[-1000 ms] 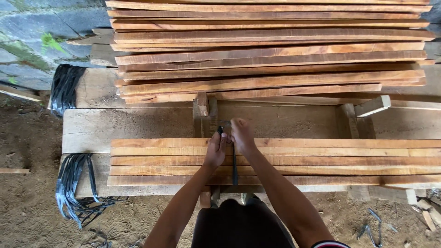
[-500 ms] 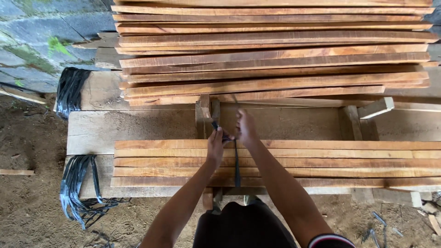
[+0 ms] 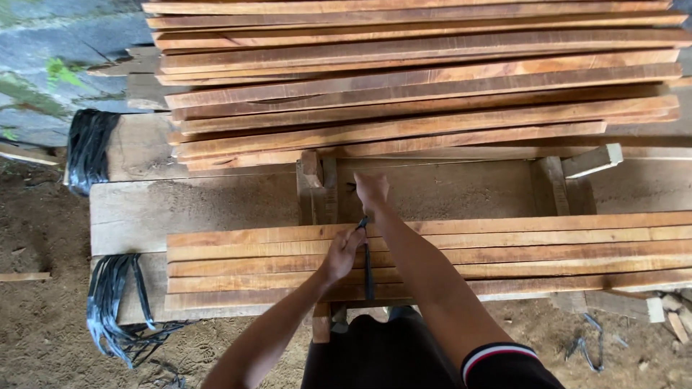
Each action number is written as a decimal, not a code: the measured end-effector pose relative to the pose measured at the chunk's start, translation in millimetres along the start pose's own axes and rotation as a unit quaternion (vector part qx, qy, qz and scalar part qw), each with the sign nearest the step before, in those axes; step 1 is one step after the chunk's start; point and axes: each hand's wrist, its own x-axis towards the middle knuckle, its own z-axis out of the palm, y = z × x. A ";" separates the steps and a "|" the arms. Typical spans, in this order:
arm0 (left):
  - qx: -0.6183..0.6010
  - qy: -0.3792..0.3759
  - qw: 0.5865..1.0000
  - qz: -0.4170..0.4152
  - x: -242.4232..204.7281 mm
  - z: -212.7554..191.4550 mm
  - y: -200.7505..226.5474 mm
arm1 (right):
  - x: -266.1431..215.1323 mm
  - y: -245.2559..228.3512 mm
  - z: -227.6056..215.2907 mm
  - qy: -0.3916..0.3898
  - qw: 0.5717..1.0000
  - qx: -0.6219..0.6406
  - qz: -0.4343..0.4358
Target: The person is bundling several thin wood planks together using black plastic or rubber straps on a workbench.
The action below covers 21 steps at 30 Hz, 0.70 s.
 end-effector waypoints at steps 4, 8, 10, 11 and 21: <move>0.027 -0.004 1.000 -0.011 -0.8 1.9 39.5 | -20.3 -6.7 14.6 -0.052 0.995 -0.085 -0.009; 0.068 -0.017 0.995 0.068 6.5 -1.9 32.8 | -10.4 6.9 26.1 -0.071 0.973 -0.195 -0.104; 0.081 -0.016 0.993 0.087 8.5 -2.7 32.4 | -22.3 0.8 18.5 -0.058 0.967 -0.226 -0.107; 0.069 -0.021 0.994 0.087 8.8 -1.6 43.6 | -26.6 -2.6 15.6 -0.044 0.963 -0.244 -0.110; -0.103 0.242 0.936 -0.235 23.5 46.4 56.7 | -66.7 -56.8 -15.9 -0.019 0.950 -0.204 -0.235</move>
